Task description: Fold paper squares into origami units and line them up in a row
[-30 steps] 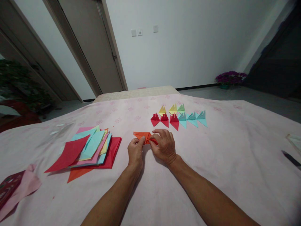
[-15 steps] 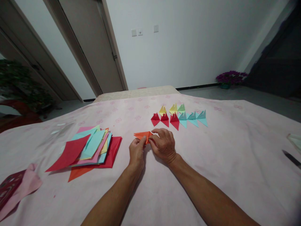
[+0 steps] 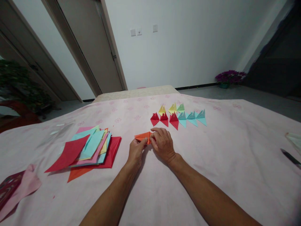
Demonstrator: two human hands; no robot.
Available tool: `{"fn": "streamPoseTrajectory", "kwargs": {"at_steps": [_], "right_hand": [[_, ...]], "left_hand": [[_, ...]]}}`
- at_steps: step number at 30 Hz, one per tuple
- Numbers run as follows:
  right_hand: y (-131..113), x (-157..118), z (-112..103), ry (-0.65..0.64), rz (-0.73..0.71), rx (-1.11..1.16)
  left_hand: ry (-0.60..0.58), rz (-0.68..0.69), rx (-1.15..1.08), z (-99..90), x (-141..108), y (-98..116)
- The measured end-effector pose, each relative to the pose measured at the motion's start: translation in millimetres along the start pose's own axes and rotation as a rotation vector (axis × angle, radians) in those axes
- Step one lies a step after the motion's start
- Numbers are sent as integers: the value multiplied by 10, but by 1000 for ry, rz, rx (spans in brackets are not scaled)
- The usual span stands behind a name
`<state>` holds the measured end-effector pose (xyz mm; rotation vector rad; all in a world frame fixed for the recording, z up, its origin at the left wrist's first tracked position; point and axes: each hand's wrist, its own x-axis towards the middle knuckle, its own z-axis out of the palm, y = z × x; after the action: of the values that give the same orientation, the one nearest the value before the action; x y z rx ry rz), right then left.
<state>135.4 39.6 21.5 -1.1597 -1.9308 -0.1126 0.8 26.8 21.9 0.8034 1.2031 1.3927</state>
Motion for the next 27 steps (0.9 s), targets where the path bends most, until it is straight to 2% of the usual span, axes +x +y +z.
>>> {"fn": "streamPoseTrajectory", "kwargs": {"at_steps": [4,7,10,13,16,18,20,24,27], "right_hand": [[9,-13,28,-44,35,75],[26,-33,64,-20,145,186],[49,-41,104,-5,292,356],[81,-26,138,31,491,587],[106,-11,141,139,736,855],[98,-16,121,146,832,1001],[59,-32,95,75,822,1115],[-69,-66,66,-87,671,1272],[-139,-80,84,-117,596,1295]], "left_hand": [[0,11,5,3,0,18],[-32,32,30,-16,5,7],[-58,55,43,-33,12,-18],[-15,47,25,-33,25,-32],[29,13,-129,-18,42,-23],[56,-2,-271,-7,49,-10],[70,-12,-384,2,49,-3],[35,-34,-541,17,36,-11],[7,-41,-610,35,17,-26]]}}
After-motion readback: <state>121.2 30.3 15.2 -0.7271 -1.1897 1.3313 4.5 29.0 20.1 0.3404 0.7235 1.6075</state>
